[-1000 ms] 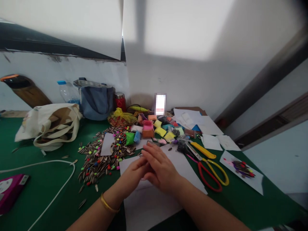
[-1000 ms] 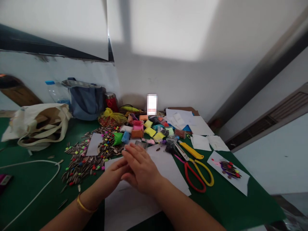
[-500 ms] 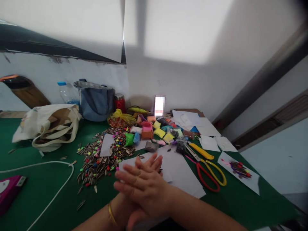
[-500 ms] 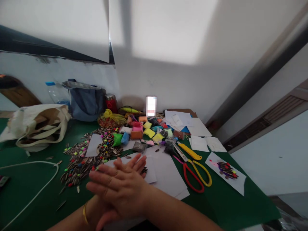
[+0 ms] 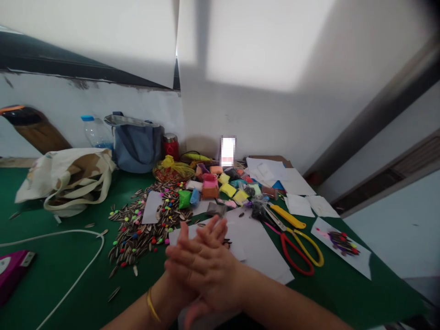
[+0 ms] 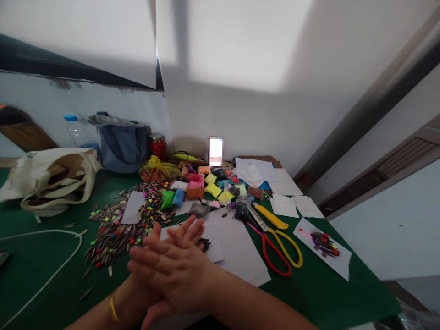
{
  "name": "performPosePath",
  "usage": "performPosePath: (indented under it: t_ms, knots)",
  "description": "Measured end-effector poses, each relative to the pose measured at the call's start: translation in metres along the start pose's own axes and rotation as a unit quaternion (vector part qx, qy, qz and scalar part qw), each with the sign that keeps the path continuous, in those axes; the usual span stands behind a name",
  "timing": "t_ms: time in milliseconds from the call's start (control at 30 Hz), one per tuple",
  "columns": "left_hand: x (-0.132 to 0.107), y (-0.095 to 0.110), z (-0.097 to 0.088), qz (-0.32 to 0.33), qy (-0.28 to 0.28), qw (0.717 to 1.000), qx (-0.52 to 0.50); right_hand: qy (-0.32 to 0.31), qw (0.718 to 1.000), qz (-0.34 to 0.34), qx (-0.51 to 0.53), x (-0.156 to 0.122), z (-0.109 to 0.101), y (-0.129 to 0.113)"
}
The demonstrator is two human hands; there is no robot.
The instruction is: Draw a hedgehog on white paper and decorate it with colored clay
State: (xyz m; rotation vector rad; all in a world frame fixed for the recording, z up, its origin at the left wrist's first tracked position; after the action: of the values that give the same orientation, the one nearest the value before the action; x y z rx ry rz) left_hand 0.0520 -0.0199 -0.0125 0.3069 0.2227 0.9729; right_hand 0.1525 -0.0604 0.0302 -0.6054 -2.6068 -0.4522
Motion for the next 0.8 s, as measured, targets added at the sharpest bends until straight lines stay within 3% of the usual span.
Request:
performPosePath:
  t_ms: [100,167,267,367,467,533,633,700,800]
  knots:
    - [-0.010,-0.007,0.015,-0.077,-0.042,0.996,-0.029,-0.020,0.995,0.096,-0.005,-0.012,0.002,0.023]
    - [-0.016,0.001,0.021,-0.094,-0.062,0.992,-0.059,-0.036,0.993,0.114,0.006,-0.018,0.001,0.032]
    - [-0.016,0.025,0.019,-0.036,-0.095,0.988,-0.112,-0.048,0.995,0.085,0.028,-0.015,-0.004,0.027]
    - [-0.010,0.033,0.006,0.010,-0.082,0.989,-0.119,-0.058,0.997,0.019,0.041,-0.004,-0.010,0.010]
    - [-0.007,0.015,0.001,-0.026,-0.064,0.993,-0.096,-0.051,0.998,-0.009,0.033,0.000,-0.009,0.001]
    - [-0.009,-0.001,0.004,-0.094,-0.067,0.990,-0.082,-0.038,0.999,0.026,0.017,-0.004,-0.005,0.007]
    - [-0.014,-0.006,0.014,-0.125,-0.071,0.986,-0.080,-0.033,0.995,0.097,-0.002,-0.015,0.002,0.023]
    - [-0.015,0.006,0.018,-0.101,-0.076,0.988,-0.091,-0.036,0.992,0.117,0.000,-0.020,0.003,0.030]
    - [-0.011,0.028,0.017,-0.029,-0.072,0.993,-0.093,-0.045,0.995,0.091,0.019,-0.017,0.000,0.025]
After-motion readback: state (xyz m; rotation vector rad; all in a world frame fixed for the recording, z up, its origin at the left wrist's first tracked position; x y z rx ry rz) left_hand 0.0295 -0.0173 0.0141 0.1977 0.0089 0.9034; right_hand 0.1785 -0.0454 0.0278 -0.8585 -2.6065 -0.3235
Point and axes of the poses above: each hand's wrist, its own x-axis towards the middle knuckle, its own z-axis out of the palm, y = z × x, the point moved 2 cm from there along x, towards the middle knuckle, and after that the axes turned 12 degrees about -x, right-handed, at the moved point
